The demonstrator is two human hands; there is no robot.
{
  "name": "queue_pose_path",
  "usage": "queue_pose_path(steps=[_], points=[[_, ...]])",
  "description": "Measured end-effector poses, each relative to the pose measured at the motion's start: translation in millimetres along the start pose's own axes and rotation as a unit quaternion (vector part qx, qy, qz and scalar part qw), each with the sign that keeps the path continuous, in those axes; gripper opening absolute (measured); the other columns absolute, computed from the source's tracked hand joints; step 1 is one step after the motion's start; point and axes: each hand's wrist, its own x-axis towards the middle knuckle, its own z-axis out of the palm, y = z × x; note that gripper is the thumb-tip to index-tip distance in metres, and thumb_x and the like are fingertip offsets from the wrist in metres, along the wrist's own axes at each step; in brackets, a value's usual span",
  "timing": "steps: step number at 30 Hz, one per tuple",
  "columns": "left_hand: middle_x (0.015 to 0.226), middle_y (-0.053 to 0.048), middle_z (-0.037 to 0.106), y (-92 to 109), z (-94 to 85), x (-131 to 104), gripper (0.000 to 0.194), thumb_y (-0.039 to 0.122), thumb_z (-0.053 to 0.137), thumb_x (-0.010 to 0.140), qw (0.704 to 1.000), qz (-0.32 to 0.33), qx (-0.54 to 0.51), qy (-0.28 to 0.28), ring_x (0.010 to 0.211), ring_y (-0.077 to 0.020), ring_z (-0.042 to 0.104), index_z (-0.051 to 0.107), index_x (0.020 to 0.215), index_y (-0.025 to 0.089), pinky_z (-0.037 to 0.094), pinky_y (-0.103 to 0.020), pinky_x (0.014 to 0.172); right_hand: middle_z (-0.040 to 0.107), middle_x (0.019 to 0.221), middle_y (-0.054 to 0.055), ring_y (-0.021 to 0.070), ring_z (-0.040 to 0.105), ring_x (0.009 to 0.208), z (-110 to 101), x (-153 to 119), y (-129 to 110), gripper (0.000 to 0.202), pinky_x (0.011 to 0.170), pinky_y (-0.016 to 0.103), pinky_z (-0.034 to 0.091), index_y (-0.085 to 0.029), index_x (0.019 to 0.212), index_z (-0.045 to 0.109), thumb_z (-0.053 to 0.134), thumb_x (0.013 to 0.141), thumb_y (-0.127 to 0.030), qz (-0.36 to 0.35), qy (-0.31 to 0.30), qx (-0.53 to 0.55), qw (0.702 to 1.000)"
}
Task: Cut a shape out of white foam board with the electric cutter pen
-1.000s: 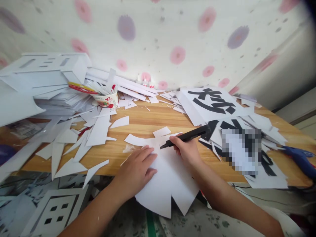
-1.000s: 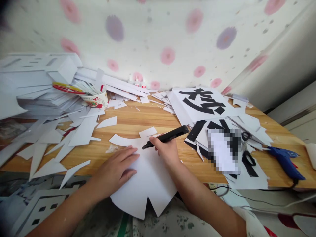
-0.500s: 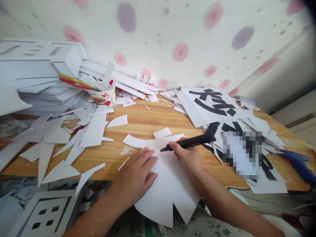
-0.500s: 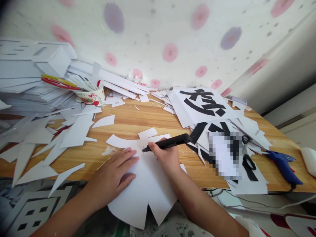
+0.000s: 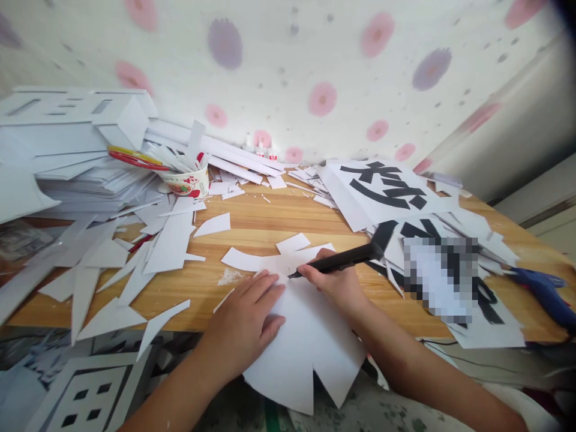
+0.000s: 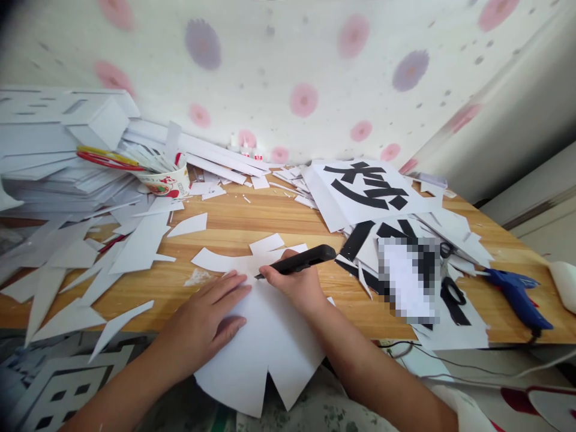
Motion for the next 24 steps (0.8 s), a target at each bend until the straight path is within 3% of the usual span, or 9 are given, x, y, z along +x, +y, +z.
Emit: queue_pose_path(steps=[11,24], points=[[0.139,-0.010,0.057,-0.4,0.1,-0.1,0.040,0.031,0.059,0.086,1.000,0.004,0.000,0.006,0.130,-0.0300,0.051,0.059,0.125,0.020,0.047,-0.049,0.106,0.051,0.046,-0.004,0.0120,0.047,0.043,-1.4,-1.9,4.1,0.037,0.043,0.025,0.036,-0.022,0.056,0.054,0.078,0.066,-0.049,0.037,0.032,0.062,0.997],[0.141,-0.010,0.056,0.5,-1.4,-0.7,0.042,0.031,0.058,0.087,1.000,-0.003,-0.002,-0.007,0.131,-0.0305,0.049,0.059,0.127,0.019,0.046,-0.050,0.107,0.050,0.045,-0.004,0.0123,0.043,0.044,0.9,-3.3,5.1,0.035,0.045,0.027,0.033,-0.022,0.056,0.058,0.079,0.065,-0.048,-0.005,0.022,0.022,1.000]])
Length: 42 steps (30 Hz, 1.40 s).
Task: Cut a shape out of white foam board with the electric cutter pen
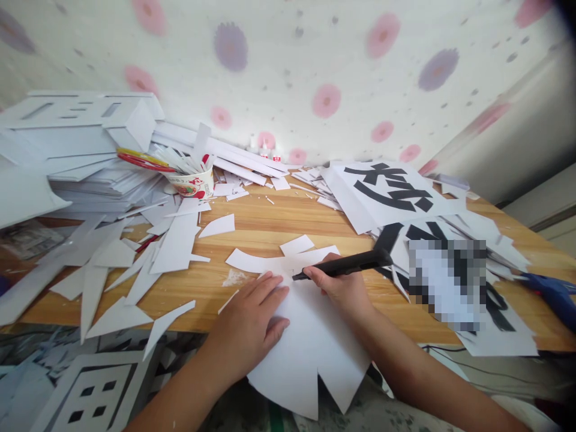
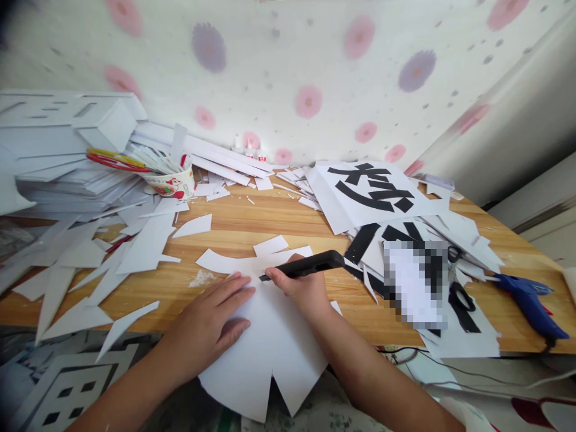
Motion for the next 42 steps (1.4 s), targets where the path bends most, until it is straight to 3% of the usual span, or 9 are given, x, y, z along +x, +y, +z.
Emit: queue_pose_path(steps=[12,18,23,33,42], points=[[0.139,-0.010,0.057,0,0.7,1,0.043,0.032,0.062,0.084,1.000,-0.005,-0.002,0.004,0.130,-0.0308,0.051,0.060,0.125,0.020,0.046,-0.048,0.107,0.045,0.045,-0.005,0.0126,0.041,0.048,-7,2,-8,0.039,0.047,0.026,0.031,-0.024,0.051,0.047,0.075,0.069,-0.045,-0.022,-0.050,-0.047,0.997],[0.139,-0.010,0.057,-1,2.0,0,0.043,0.031,0.060,0.086,1.000,0.004,-0.005,0.011,0.131,-0.0309,0.049,0.059,0.127,0.019,0.045,-0.049,0.108,0.059,0.063,-0.002,0.0158,0.054,0.062,-16,12,-12,0.024,0.055,0.027,0.043,-0.023,0.064,0.062,0.073,0.074,-0.042,-0.081,-0.156,-0.069,0.982],[0.138,-0.011,0.057,0,0.9,1,0.041,0.032,0.058,0.087,1.000,0.007,-0.001,0.002,0.131,-0.0309,0.048,0.059,0.126,0.019,0.045,-0.049,0.107,0.069,0.089,0.001,0.0202,0.064,0.088,-19,25,-13,0.012,0.080,0.034,0.052,-0.026,0.085,0.071,0.072,0.074,-0.031,-0.136,-0.202,-0.044,0.969],[0.139,-0.010,0.056,4,-4.0,5,0.045,0.029,0.060,0.085,0.999,-0.005,0.024,-0.025,0.130,-0.0304,0.048,0.055,0.129,0.019,0.043,-0.049,0.107,0.069,0.093,0.003,0.0192,0.064,0.086,-33,48,-9,0.019,0.074,0.031,0.050,-0.023,0.096,0.069,0.069,0.081,-0.034,-0.187,-0.369,-0.100,0.905],[0.134,-0.009,0.060,13,-10.9,13,0.050,0.035,0.066,0.084,0.998,-0.032,0.037,-0.050,0.127,-0.0328,0.050,0.054,0.131,0.022,0.038,-0.053,0.104,0.068,0.099,0.007,0.0209,0.064,0.090,-38,55,9,0.022,0.080,0.035,0.051,-0.020,0.104,0.068,0.067,0.084,-0.029,-0.263,-0.392,-0.060,0.879]])
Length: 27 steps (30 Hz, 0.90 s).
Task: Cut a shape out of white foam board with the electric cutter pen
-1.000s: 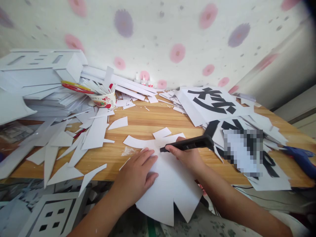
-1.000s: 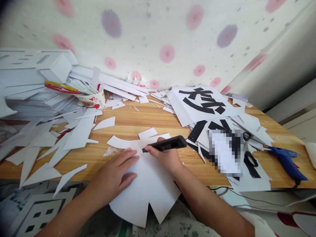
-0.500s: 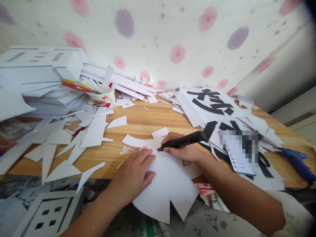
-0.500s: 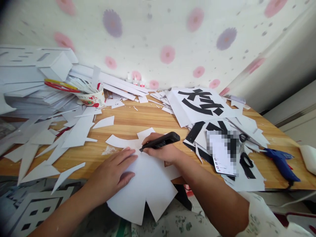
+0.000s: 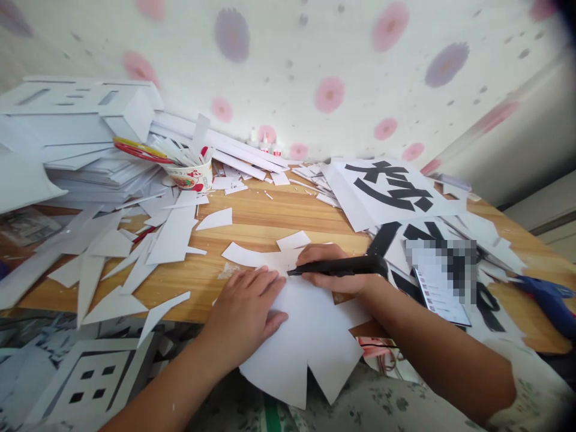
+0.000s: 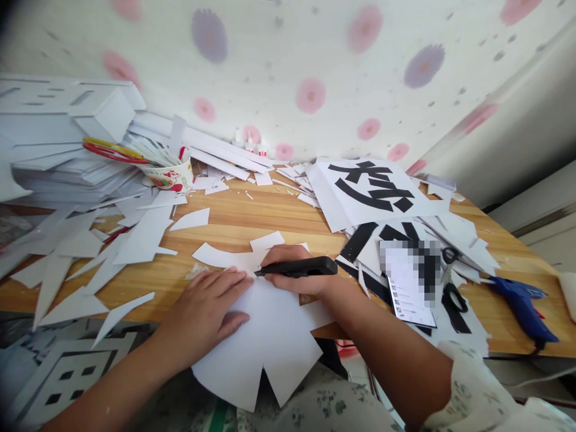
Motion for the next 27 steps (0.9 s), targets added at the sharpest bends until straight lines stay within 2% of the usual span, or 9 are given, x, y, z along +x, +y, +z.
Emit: queue_pose_path(steps=[4,9,14,21,23,27], points=[[0.134,-0.009,0.060,-3,3.4,-1,0.049,0.037,0.067,0.083,1.000,-0.005,-0.008,0.007,0.125,-0.0315,0.050,0.055,0.129,0.022,0.037,-0.051,0.102,0.070,0.099,0.008,0.0203,0.065,0.090,1,0,0,0.022,0.079,0.034,0.052,-0.018,0.104,0.067,0.065,0.084,-0.024,-0.012,0.001,0.042,0.999],[0.134,-0.007,0.060,-8,9.6,-2,0.050,0.039,0.068,0.083,0.999,-0.004,-0.026,0.020,0.124,-0.0298,0.050,0.056,0.129,0.024,0.036,-0.049,0.100,0.070,0.091,0.007,0.0171,0.065,0.081,2,-3,-2,0.021,0.072,0.029,0.052,-0.017,0.101,0.068,0.066,0.080,-0.020,0.025,0.017,0.038,0.999],[0.137,-0.005,0.059,-6,9.4,-3,0.051,0.045,0.067,0.083,0.999,-0.048,-0.001,-0.004,0.123,-0.0359,0.051,0.054,0.131,0.032,0.033,-0.057,0.092,0.069,0.089,0.006,0.0169,0.064,0.081,1,-6,-3,0.020,0.073,0.029,0.051,-0.017,0.100,0.068,0.065,0.081,-0.020,0.008,0.016,0.022,1.000],[0.138,-0.004,0.059,-3,5.6,-1,0.050,0.049,0.065,0.084,0.997,-0.069,-0.006,-0.030,0.123,-0.0357,0.050,0.055,0.131,0.035,0.032,-0.055,0.088,0.068,0.086,0.004,0.0156,0.063,0.078,-2,-9,-2,0.019,0.070,0.027,0.051,-0.017,0.101,0.066,0.064,0.083,-0.020,-0.020,0.005,0.022,1.000],[0.138,-0.004,0.058,-2,4.3,-1,0.050,0.049,0.065,0.083,0.997,-0.074,-0.006,-0.036,0.122,-0.0353,0.050,0.055,0.131,0.035,0.032,-0.054,0.088,0.067,0.083,0.003,0.0150,0.063,0.075,-2,-11,-5,0.017,0.067,0.026,0.051,-0.017,0.100,0.067,0.064,0.084,-0.023,-0.004,0.006,0.023,1.000],[0.139,-0.003,0.057,-1,2.5,-1,0.050,0.048,0.066,0.083,0.996,-0.084,-0.004,-0.039,0.122,-0.0355,0.049,0.056,0.130,0.036,0.032,-0.053,0.088,0.065,0.077,0.001,0.0095,0.058,0.055,0,-17,-8,0.018,0.048,0.020,0.046,-0.018,0.100,0.067,0.064,0.085,-0.026,0.066,0.016,0.044,0.997]])
